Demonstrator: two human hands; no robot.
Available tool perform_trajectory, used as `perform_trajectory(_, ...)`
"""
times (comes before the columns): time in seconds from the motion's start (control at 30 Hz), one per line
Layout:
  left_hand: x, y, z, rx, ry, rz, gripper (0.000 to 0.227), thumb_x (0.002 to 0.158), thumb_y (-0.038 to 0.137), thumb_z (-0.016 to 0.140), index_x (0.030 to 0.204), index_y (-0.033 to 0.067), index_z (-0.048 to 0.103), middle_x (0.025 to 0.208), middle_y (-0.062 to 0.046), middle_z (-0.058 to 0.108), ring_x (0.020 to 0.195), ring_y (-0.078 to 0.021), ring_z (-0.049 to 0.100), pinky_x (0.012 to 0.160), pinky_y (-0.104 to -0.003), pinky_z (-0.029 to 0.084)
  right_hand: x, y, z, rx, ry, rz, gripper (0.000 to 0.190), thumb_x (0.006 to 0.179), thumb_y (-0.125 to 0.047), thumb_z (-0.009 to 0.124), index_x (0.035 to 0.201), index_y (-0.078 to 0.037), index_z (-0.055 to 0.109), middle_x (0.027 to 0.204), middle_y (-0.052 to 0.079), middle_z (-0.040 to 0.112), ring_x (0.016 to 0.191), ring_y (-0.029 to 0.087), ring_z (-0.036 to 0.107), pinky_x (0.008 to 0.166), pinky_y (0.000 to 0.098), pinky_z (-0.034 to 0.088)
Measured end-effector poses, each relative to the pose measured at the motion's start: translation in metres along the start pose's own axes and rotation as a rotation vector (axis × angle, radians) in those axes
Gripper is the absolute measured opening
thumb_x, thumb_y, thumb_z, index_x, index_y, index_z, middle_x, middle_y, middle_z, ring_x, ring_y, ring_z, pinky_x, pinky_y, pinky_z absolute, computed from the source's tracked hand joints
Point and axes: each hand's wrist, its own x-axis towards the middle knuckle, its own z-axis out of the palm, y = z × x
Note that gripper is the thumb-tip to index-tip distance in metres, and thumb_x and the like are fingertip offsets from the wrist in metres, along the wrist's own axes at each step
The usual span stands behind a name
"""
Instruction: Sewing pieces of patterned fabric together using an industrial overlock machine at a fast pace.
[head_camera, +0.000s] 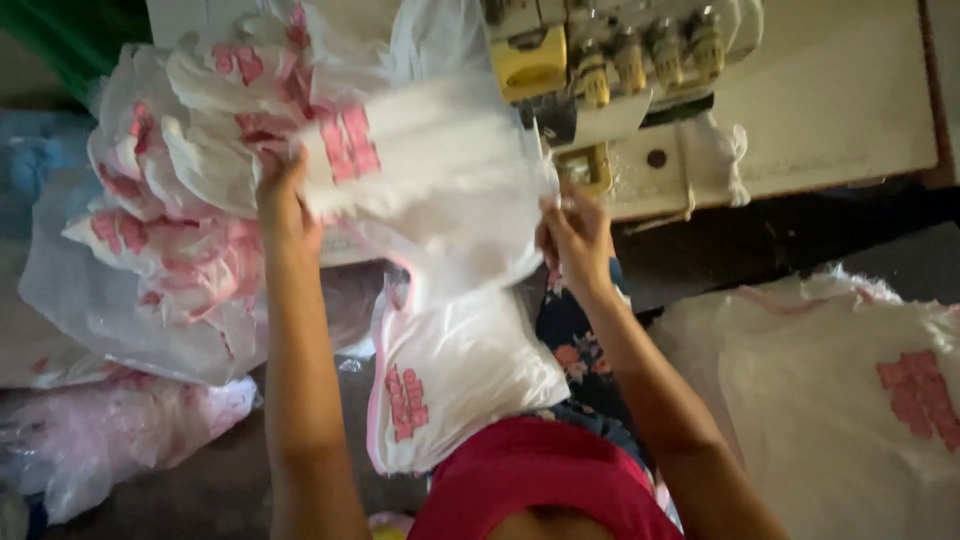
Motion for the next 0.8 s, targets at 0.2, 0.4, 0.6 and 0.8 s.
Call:
perform_trajectory(0.2, 0.016, 0.0, -0.043, -0.43, 0.037, -0.04, 0.019, 0.099, 0.004, 0.073, 0.117, 0.0051, 0.071, 0.132, -0.015, 0.071, 0.128, -0.0279, 0.068, 0.111, -0.042, 0.058, -0.073, -0.016, -0.022, -0.384, -0.036, -0.116, 0.021, 0.105, -0.012, 0.055, 0.088, -0.007, 0.066, 0.044, 0.004, 0.059, 0.032, 0.017, 0.054, 0.04, 0.0244, 0.042)
perform_trajectory(0.4, -0.111, -0.048, -0.079, 0.762, -0.111, -0.085, 0.019, 0.102, 0.006, 0.056, 0.109, -0.0062, 0.069, 0.103, -0.027, 0.068, 0.11, -0.0447, 0.064, 0.099, -0.054, 0.053, -0.17, 0.082, -0.09, -0.462, 0.006, 0.146, 0.032, 0.098, -0.011, 0.061, 0.068, -0.007, 0.07, 0.035, 0.006, 0.058, 0.028, 0.02, 0.055, 0.041, 0.0277, 0.047)
perform_trajectory(0.6, -0.126, -0.147, -0.078, 0.978, -0.021, -0.169, 0.057, 0.079, 0.055, 0.088, 0.097, 0.0029, 0.075, 0.088, -0.014, 0.068, 0.089, -0.0311, 0.068, 0.086, -0.042, 0.05, 0.001, 0.204, -0.08, -0.352, -0.193, 0.04, 0.034, 0.099, -0.004, 0.062, 0.131, 0.001, 0.055, 0.055, 0.011, 0.065, 0.035, 0.018, 0.057, 0.034, 0.0285, 0.045)
perform_trajectory(0.8, -0.16, -0.157, -0.111, 0.9, 0.129, -0.198, 0.043, 0.089, 0.049, 0.081, 0.075, 0.0114, 0.066, 0.069, -0.004, 0.058, 0.071, -0.0158, 0.058, 0.073, -0.031, 0.048, -0.051, 0.169, -0.1, -0.346, -0.268, 0.113, 0.031, 0.097, -0.001, 0.056, 0.067, -0.004, 0.064, 0.044, 0.01, 0.062, 0.026, 0.02, 0.054, 0.029, 0.0306, 0.04)
